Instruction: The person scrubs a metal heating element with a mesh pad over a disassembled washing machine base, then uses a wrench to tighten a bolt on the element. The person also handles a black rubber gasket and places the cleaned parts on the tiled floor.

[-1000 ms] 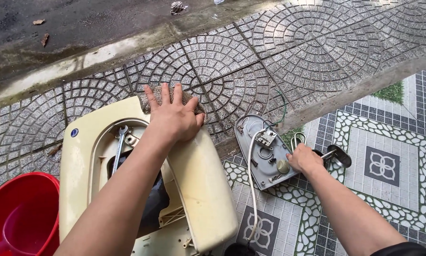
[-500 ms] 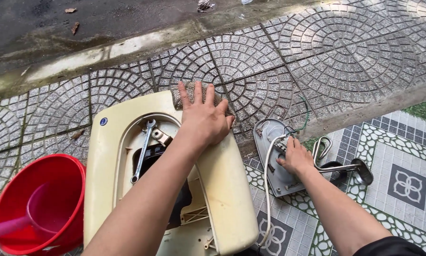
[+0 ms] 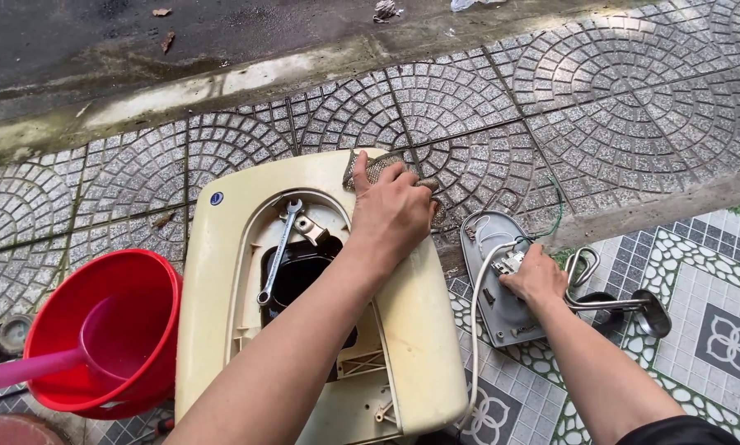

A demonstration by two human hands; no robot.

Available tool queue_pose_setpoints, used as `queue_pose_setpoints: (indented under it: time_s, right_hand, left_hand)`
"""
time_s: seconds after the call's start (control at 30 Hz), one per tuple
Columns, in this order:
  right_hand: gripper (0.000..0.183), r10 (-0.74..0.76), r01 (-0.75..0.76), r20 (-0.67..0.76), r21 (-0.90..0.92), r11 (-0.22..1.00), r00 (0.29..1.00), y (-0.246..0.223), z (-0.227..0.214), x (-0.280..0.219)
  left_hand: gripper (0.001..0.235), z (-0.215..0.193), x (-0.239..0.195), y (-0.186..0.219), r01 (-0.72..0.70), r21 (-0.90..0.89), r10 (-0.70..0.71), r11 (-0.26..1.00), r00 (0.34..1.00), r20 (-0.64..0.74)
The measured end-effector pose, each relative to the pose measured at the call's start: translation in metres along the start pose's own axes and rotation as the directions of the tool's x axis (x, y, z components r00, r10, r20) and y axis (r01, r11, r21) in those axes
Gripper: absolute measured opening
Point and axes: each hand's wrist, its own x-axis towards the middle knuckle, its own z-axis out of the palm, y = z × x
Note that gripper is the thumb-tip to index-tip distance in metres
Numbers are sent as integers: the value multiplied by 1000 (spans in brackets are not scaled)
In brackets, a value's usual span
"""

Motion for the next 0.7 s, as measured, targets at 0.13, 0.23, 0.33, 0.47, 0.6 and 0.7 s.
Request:
queue_pose_setpoints:
  time_s: [0.13, 0.23, 0.33, 0.47, 0.6, 0.7]
  right_hand:
    - [83, 101, -88, -36, 269, 959, 994, -1, -4, 2]
    - [72, 288, -209, -85, 504, 838, 954, 4, -6, 15]
    - [60, 352, -281, 206, 943, 177, 913, -11, -39, 3]
    - [61, 74, -324, 385, 853, -409, 920, -32, -87, -21]
    - [62, 7, -176, 257, 681, -711, 966, -62, -142, -59]
    - [68, -24, -129, 173, 627, -769, 985, -58, -151, -57]
  left_hand:
    - [21, 8, 1, -1, -9, -4, 9, 1000, 999, -35]
    - [21, 11, 1, -2, -7, 2, 7, 1000, 999, -44]
    - [21, 11, 1, -1, -3, -7, 3, 1000, 1000, -31]
    - [23, 13, 1, 0, 2, 3, -2, 1000, 998, -61]
    - [23, -1, -3, 2, -17, -12, 17, 1000, 998, -61]
    - [23, 3, -2, 2, -11, -8, 10, 1000, 994, -108]
